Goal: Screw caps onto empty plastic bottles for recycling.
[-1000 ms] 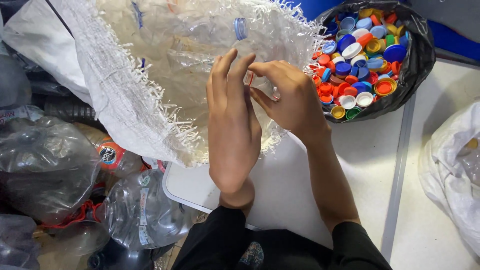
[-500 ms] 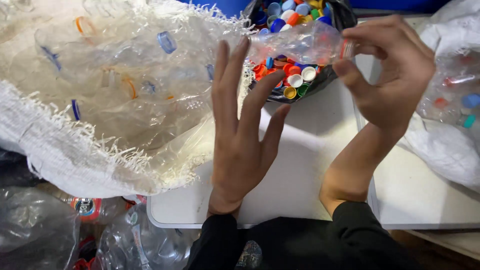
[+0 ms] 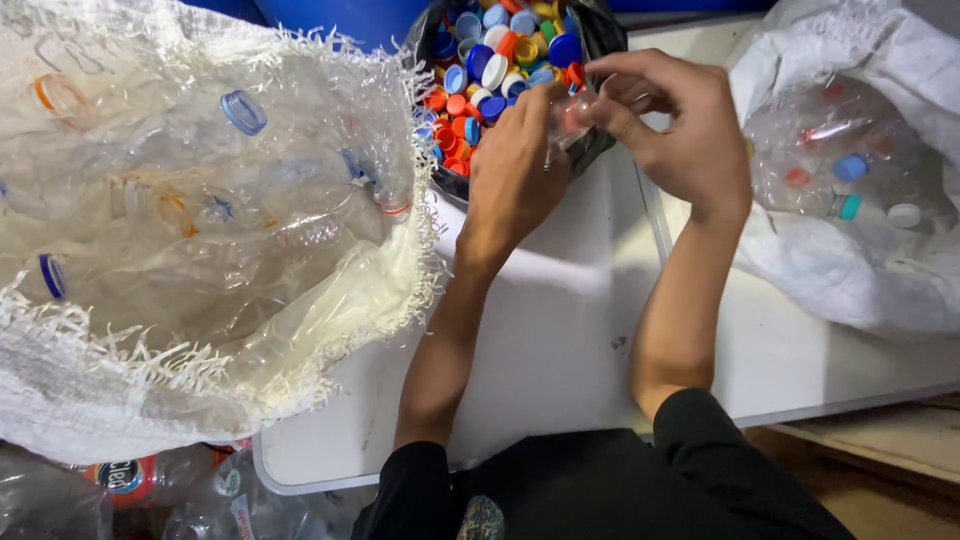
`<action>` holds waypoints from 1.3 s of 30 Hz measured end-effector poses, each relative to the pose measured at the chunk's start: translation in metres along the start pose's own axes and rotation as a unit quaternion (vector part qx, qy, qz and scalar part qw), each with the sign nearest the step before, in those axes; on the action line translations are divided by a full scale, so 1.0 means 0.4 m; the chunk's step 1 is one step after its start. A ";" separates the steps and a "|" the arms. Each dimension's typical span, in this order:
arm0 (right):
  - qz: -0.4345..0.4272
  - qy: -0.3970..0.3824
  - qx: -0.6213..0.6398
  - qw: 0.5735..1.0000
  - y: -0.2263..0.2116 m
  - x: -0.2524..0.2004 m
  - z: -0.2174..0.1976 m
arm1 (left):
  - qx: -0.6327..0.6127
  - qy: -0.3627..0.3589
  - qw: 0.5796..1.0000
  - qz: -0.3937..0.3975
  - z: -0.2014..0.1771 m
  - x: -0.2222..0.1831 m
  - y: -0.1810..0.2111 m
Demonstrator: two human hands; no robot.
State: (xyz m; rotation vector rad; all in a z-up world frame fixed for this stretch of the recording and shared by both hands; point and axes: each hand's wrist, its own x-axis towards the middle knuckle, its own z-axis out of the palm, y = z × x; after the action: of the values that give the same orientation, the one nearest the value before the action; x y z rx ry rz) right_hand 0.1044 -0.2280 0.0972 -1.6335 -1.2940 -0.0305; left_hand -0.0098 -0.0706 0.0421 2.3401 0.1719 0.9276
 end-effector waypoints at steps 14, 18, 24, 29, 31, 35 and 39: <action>-0.094 -0.052 -0.200 0.974 0.121 0.020 0.209 | -0.011 0.064 0.998 -0.023 -0.060 0.024 -0.057; 0.001 -0.118 -0.163 0.980 0.092 0.052 0.221 | -0.032 0.086 0.996 0.003 -0.056 0.022 -0.070; 0.039 -0.168 -0.224 0.959 0.114 0.055 0.245 | -0.012 0.079 0.997 -0.004 -0.073 0.027 -0.051; 0.025 -0.103 -0.169 0.980 0.073 0.066 0.202 | -0.088 0.071 0.993 -0.014 -0.064 0.022 -0.066; 0.004 -0.073 -0.147 0.986 0.061 0.070 0.168 | -0.095 0.074 0.993 0.004 -0.072 0.025 -0.062; 0.005 0.013 -0.046 0.999 -0.011 0.053 0.071 | -0.045 0.053 0.997 -0.037 -0.068 0.025 -0.061; -0.002 0.054 0.070 0.996 -0.075 0.036 0.023 | -0.091 0.053 0.994 -0.015 -0.064 0.022 -0.063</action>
State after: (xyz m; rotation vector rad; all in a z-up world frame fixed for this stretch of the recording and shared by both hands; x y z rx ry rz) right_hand 0.0836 -0.2138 0.1210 -1.4889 -1.1901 -0.0301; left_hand -0.0174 -0.0347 0.0471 2.1182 0.1575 1.0106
